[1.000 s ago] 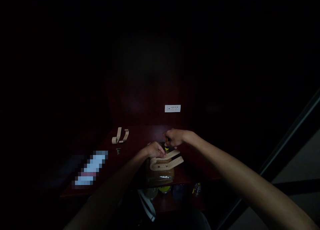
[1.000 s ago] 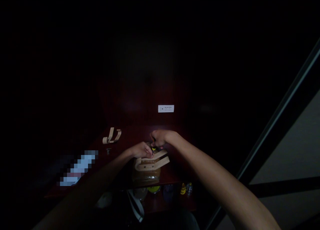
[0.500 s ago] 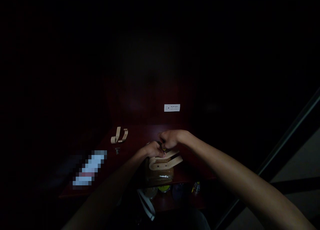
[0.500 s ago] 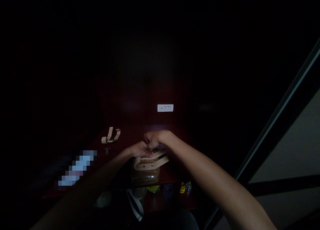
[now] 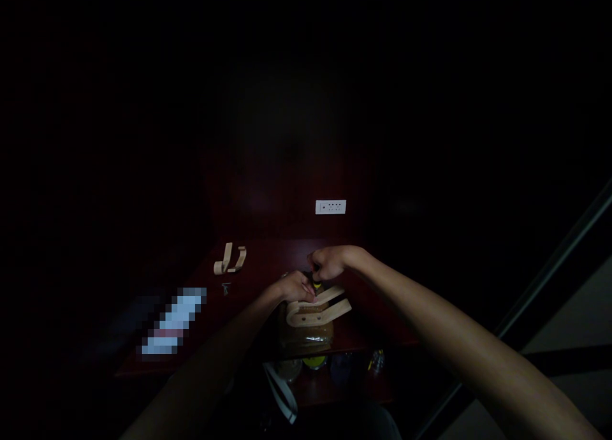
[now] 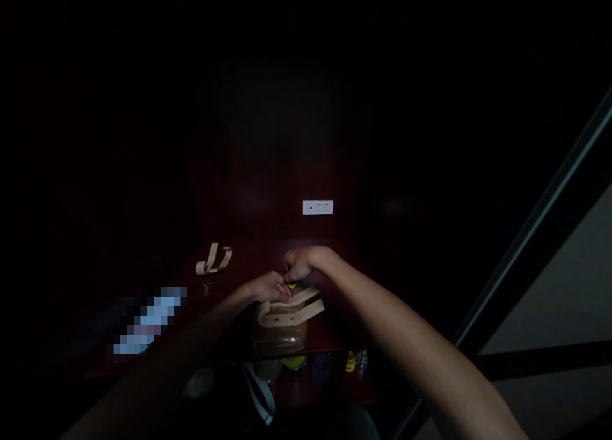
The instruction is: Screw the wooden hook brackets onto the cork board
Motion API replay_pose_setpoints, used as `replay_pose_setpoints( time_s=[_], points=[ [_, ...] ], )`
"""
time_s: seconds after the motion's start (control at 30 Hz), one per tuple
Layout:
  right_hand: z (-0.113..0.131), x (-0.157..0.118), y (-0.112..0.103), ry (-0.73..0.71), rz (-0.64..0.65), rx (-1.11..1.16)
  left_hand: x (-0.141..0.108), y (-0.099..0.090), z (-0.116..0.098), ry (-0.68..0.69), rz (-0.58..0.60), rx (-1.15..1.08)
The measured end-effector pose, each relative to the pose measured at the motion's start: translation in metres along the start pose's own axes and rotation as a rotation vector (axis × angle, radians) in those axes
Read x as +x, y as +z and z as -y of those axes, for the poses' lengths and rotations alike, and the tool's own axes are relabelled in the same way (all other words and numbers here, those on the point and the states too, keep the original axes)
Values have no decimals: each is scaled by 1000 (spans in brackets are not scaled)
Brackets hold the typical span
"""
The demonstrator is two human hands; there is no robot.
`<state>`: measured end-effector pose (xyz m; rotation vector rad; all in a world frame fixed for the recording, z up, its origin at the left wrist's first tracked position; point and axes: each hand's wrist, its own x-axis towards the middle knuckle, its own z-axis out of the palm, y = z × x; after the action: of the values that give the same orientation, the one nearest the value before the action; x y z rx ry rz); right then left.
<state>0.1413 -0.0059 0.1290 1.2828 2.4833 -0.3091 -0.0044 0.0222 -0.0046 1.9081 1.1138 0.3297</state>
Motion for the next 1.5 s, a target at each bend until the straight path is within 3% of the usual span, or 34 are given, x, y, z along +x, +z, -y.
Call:
replay_pose_setpoints(
  time_s=[0.2, 0.4, 0.53, 0.67, 0.8, 1.13, 1.5],
  points=[
    [2, -3, -2, 51, 106, 171, -3, -2, -3, 10, 4, 42],
    [-8, -3, 7, 74, 109, 323, -4, -2, -3, 12, 7, 37],
    [-12, -5, 10, 88, 29, 221, -3, -1, -1, 2, 2, 41],
    [-11, -6, 9, -15, -94, 111, -2, -2, 0, 14, 8, 57],
    [-9, -3, 4, -50, -45, 110, -2, -3, 0, 16, 16, 57],
    [6, -3, 1, 49, -9, 68, -2, -2, -1, 35, 37, 6],
    [-3, -11, 3, 27, -14, 138, -4, -2, -2, 29, 23, 35]
  ],
)
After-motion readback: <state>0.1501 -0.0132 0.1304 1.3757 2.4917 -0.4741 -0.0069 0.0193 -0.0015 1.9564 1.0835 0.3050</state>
